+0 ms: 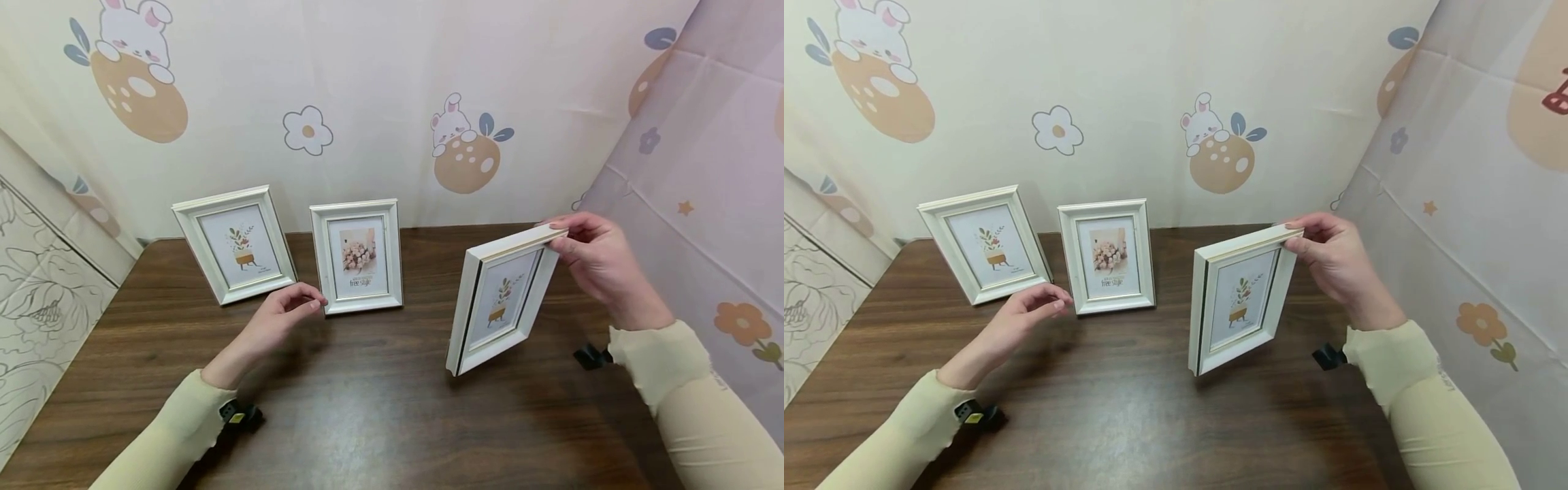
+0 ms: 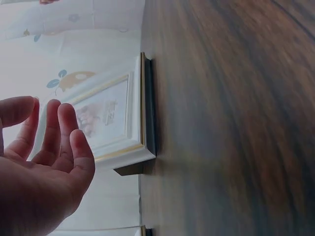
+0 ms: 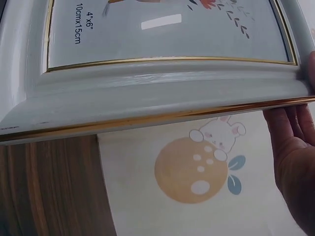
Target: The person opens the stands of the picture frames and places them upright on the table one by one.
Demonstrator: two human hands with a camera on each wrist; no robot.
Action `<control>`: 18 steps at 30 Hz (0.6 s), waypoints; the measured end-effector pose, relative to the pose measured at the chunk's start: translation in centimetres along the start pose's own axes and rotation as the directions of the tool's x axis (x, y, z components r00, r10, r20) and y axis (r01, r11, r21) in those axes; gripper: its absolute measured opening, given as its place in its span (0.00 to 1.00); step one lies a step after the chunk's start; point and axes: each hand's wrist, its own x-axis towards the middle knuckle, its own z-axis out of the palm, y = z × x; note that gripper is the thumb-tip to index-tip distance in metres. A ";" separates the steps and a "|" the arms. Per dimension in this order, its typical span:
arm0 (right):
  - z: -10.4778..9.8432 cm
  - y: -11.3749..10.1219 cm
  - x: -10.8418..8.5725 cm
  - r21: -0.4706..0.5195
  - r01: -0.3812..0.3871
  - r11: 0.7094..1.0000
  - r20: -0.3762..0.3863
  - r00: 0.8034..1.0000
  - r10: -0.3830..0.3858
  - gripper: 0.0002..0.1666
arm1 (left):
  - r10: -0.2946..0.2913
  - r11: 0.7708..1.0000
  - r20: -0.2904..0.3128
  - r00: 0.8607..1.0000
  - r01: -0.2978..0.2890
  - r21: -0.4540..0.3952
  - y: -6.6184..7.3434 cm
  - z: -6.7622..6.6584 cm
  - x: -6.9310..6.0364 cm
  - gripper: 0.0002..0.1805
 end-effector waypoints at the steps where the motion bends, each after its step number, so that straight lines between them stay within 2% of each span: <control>1: 0.2 0.1 0.1 0.008 0.000 1.000 0.006 1.000 0.000 0.13 | 0.000 1.000 0.014 1.000 0.000 -0.012 0.1 0.1 0.0 0.08; 10: 2.1 0.7 0.5 0.064 -0.010 0.998 0.069 0.998 0.006 0.12 | 0.020 0.997 0.139 0.990 -0.010 -0.075 1.8 2.0 0.7 0.08; 14: 2.6 1.1 0.6 0.104 -0.021 0.994 0.098 0.995 0.011 0.12 | 0.043 0.996 0.199 0.979 -0.028 -0.080 2.5 3.1 1.3 0.08; 18: 3.1 1.5 0.6 0.096 -0.026 0.995 0.135 0.991 0.013 0.11 | 0.082 0.995 0.254 0.964 -0.067 -0.070 3.1 4.1 2.0 0.08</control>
